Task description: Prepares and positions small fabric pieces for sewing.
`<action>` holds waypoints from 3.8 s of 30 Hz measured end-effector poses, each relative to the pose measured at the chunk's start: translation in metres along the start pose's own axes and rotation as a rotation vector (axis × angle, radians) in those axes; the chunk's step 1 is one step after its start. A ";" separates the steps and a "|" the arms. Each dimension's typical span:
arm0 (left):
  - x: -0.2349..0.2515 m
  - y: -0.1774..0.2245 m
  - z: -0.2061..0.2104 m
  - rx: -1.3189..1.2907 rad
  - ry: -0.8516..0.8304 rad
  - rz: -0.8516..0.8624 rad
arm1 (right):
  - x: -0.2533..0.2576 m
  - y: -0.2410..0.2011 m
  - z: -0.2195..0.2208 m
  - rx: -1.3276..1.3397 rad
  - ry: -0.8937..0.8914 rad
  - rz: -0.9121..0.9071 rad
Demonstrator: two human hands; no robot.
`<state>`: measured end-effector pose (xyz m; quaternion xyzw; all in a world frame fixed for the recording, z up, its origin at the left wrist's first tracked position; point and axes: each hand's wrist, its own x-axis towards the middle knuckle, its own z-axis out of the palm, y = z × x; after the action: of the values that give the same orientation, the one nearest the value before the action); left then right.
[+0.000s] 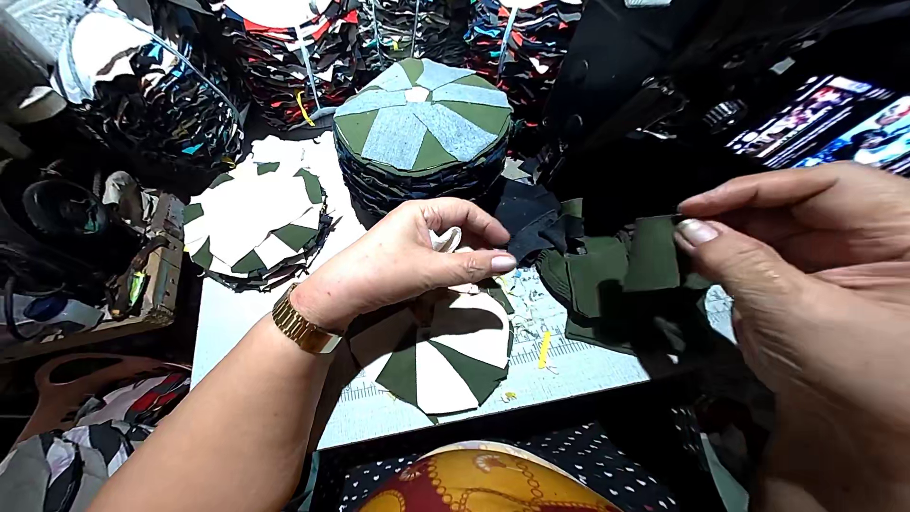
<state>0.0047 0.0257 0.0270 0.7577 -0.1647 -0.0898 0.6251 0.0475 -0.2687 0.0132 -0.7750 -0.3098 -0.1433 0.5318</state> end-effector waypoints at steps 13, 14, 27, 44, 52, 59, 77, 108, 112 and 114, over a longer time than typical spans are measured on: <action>-0.004 0.005 -0.011 0.108 -0.175 -0.068 | -0.019 -0.023 0.079 0.146 -0.147 0.184; -0.004 0.004 -0.011 0.186 -0.168 -0.069 | -0.020 -0.020 0.081 0.095 -0.145 0.158; 0.000 -0.005 -0.003 0.588 -0.086 -0.043 | -0.017 -0.014 0.087 -0.183 -0.132 -0.100; 0.000 0.002 0.002 0.762 -0.138 -0.241 | -0.022 -0.010 0.098 -0.412 -0.128 -0.105; -0.005 0.009 -0.002 0.859 -0.132 -0.195 | -0.024 -0.022 0.092 -0.403 -0.319 -0.297; -0.007 0.012 -0.008 0.760 -0.222 -0.153 | -0.040 -0.033 0.089 -0.422 -0.430 -0.256; -0.001 0.004 0.010 -1.140 -0.086 -0.277 | -0.019 -0.036 0.043 -0.228 -0.032 -0.136; -0.012 0.004 0.045 -1.109 -0.277 -0.208 | -0.020 -0.038 0.071 -0.111 0.051 -0.213; -0.013 0.005 0.045 -1.111 -0.278 -0.207 | -0.018 -0.038 0.071 -0.127 0.065 -0.215; -0.013 0.005 0.046 -1.114 -0.274 -0.212 | -0.019 -0.037 0.072 -0.122 0.069 -0.223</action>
<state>-0.0236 -0.0122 0.0215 0.3083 -0.0953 -0.3221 0.8900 0.0018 -0.2003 0.0020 -0.7612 -0.3662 -0.2469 0.4748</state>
